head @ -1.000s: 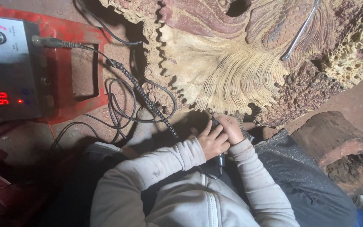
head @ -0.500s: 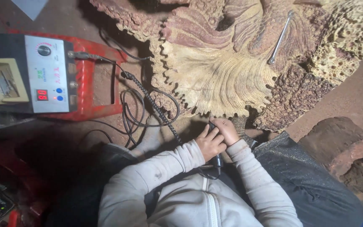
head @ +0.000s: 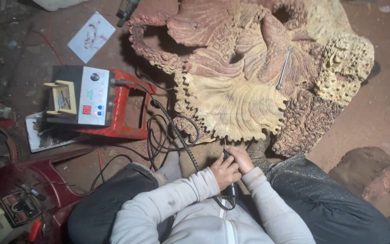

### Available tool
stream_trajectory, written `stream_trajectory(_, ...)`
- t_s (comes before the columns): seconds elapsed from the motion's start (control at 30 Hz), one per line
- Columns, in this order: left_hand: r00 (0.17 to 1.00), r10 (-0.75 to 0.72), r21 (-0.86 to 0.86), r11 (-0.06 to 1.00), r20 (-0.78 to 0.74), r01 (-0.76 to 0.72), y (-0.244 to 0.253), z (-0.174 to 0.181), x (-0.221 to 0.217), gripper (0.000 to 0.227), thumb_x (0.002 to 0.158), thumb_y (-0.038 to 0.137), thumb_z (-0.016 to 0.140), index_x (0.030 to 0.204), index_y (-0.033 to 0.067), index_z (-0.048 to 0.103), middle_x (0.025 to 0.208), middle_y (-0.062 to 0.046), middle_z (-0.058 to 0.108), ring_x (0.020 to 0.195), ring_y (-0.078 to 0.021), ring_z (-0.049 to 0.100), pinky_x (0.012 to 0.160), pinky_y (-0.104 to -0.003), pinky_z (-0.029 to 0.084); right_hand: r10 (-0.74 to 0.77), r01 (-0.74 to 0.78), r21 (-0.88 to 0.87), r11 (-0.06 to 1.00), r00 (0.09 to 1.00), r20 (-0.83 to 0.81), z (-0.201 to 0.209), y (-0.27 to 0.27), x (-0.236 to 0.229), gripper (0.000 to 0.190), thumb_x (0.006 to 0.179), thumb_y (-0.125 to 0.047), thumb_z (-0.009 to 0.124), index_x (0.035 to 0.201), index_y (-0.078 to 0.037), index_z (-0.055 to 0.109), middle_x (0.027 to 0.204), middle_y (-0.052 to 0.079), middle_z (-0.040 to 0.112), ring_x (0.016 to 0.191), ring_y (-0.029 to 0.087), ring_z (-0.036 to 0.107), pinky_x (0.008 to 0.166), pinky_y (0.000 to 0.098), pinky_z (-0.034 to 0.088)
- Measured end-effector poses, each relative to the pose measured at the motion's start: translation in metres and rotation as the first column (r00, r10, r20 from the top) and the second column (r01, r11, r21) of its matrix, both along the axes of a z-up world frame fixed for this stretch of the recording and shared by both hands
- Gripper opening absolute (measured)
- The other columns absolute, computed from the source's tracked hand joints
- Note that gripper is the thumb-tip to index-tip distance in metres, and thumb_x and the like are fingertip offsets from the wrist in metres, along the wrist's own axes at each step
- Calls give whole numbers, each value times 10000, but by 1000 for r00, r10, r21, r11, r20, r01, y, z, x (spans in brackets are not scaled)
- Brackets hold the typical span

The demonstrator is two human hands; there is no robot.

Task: Carving fine textures into a large wooden sculpture using a rotary tool.

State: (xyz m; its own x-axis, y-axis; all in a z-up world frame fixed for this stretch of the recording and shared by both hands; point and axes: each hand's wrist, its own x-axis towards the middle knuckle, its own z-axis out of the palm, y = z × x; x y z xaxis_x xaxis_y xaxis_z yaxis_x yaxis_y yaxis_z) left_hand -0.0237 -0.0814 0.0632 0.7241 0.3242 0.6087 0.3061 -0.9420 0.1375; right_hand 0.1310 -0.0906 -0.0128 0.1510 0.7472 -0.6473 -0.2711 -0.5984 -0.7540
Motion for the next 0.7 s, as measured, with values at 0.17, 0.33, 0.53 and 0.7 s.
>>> stream_trajectory(0.17,993,-41,-142,990,-114,25,-3,22,-6,40,822,119,680,845,105,710,959,-139,636,1001,-340,598,967,-628,509,26,-37,120,992,996,90,34,7,-5,330,935,-176,654,751,85,734,731,110,682,679,171,548,636,291,455)
stream_trajectory(0.33,991,-9,-150,989,-135,-12,-6,29,-7,47,846,128,672,841,102,711,952,-133,640,1003,-339,606,994,-661,480,21,-26,99,995,999,45,41,15,-4,334,928,-143,636,901,158,776,840,164,736,767,214,600,692,311,473)
stream_trajectory(0.53,991,-15,-158,987,-132,-6,-8,30,-5,42,842,126,680,837,96,709,956,-141,631,1000,-338,591,973,-656,495,23,-26,86,996,999,38,39,14,-3,362,941,-171,621,905,153,778,849,177,744,762,224,602,690,317,476)
stream_trajectory(0.7,990,-48,-189,982,-130,23,-7,20,-2,52,847,120,674,856,84,711,976,-158,627,1011,-356,597,999,-704,479,11,-13,53,999,999,42,36,15,0,346,939,-149,629,951,159,787,881,201,760,788,233,623,704,314,488)
